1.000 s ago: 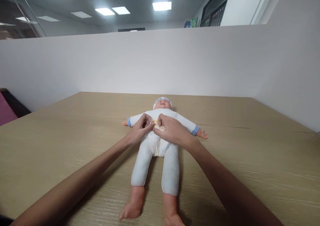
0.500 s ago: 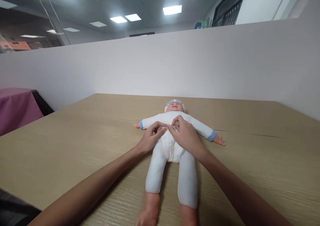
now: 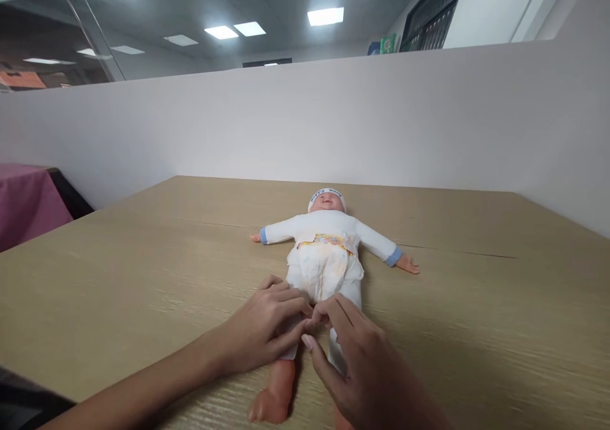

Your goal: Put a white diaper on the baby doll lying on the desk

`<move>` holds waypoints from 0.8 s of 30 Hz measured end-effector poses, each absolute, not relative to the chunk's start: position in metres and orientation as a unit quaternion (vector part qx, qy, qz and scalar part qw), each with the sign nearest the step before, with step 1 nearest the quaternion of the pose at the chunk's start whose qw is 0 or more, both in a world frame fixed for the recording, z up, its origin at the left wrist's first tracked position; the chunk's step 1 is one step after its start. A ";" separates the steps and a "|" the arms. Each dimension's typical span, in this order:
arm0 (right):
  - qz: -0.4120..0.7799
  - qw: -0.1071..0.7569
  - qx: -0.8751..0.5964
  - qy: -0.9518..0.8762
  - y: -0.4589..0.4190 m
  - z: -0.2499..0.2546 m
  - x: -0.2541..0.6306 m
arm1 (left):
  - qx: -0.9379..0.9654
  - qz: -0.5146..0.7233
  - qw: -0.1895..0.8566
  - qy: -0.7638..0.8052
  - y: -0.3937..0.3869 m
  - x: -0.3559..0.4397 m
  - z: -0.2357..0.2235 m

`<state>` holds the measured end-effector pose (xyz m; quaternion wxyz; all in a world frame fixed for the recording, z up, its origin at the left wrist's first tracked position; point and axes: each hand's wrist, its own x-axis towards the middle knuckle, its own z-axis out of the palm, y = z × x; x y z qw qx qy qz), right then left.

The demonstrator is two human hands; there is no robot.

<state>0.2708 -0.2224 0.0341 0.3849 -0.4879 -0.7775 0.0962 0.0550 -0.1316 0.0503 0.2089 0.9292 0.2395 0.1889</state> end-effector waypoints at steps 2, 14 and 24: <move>0.097 0.363 -0.511 -0.773 -0.215 0.020 0.283 | 0.922 0.185 0.223 0.256 -0.126 0.051 0.042; -0.036 0.299 -0.591 -0.749 -0.182 -0.002 0.286 | 0.870 0.241 0.226 0.367 -0.101 0.078 0.022; 0.021 0.324 -0.582 -0.745 -0.190 -0.007 0.286 | 0.861 0.330 0.227 0.313 -0.103 0.072 0.017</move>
